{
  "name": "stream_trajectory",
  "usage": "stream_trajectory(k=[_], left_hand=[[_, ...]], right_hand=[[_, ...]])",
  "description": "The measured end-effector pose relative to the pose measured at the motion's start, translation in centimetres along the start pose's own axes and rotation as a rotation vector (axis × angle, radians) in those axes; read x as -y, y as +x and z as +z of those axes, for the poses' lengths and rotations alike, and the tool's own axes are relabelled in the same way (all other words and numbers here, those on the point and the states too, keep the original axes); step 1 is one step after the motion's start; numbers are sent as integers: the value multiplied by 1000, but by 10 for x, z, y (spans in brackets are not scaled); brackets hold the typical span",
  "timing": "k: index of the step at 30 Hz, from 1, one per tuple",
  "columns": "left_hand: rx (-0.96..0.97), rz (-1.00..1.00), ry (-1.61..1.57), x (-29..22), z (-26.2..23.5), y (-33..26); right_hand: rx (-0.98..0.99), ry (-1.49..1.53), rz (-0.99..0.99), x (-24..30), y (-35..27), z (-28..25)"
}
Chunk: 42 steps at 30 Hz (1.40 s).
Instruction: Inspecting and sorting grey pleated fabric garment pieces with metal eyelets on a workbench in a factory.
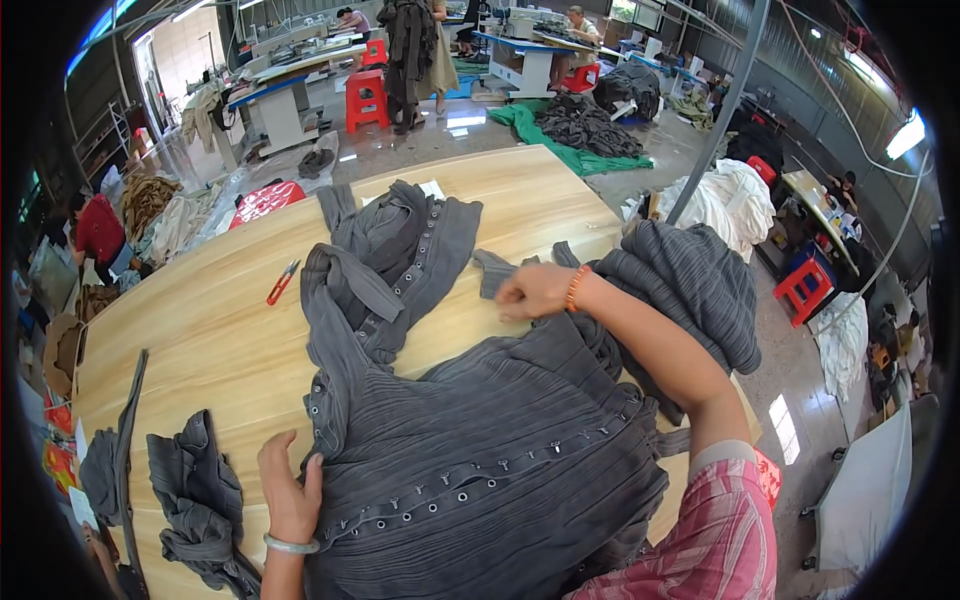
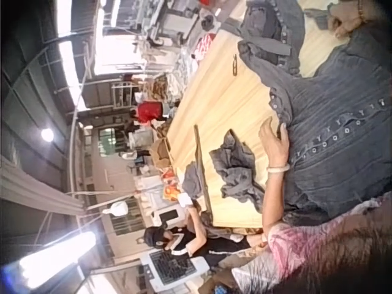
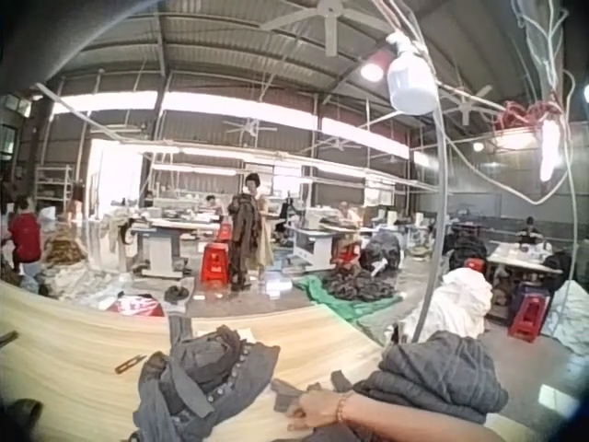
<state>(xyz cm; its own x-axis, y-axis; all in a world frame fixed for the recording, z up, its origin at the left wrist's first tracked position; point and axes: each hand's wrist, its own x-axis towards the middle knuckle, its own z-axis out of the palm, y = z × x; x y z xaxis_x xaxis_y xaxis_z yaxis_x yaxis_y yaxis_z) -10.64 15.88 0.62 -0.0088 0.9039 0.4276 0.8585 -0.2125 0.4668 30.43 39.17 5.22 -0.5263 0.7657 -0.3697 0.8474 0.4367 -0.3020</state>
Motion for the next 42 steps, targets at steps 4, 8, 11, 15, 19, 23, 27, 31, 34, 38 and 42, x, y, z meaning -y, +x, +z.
stream_trajectory(k=[4, 8, 11, 15, 19, 23, 27, 31, 34, 38, 42], left_hand=[[169, 226, -113, -35, 29, 45], [252, 356, 51, -38, 65, 65], [312, 335, 172, -36, 72, 64], [270, 256, 196, -32, 79, 54], [280, 204, 322, -25, 71, 51], [229, 177, 182, -41, 43, 29], [263, 67, 29, -61, -17, -38], [221, 140, 145, -94, -49, -89], [219, 97, 152, -106, -50, -125], [310, 135, 137, -126, -59, -157], [485, 279, 90, -159, -65, -169]], right_hand=[[-113, -107, 4, -27, -36, 41], [-123, -159, -23, -12, -42, 29], [-331, 24, 27, -18, -48, 17], [-724, 55, 180, -36, -58, 21], [-938, -237, 29, -45, -45, 50], [-1014, -264, -15, -34, -70, 54], [-961, -1, 20, -10, -145, 63], [-678, 290, 304, 0, -219, 111], [-542, 465, 392, 1, -239, 152], [-640, 663, 484, 10, -231, 172], [-675, 727, 492, -8, -217, 183]])
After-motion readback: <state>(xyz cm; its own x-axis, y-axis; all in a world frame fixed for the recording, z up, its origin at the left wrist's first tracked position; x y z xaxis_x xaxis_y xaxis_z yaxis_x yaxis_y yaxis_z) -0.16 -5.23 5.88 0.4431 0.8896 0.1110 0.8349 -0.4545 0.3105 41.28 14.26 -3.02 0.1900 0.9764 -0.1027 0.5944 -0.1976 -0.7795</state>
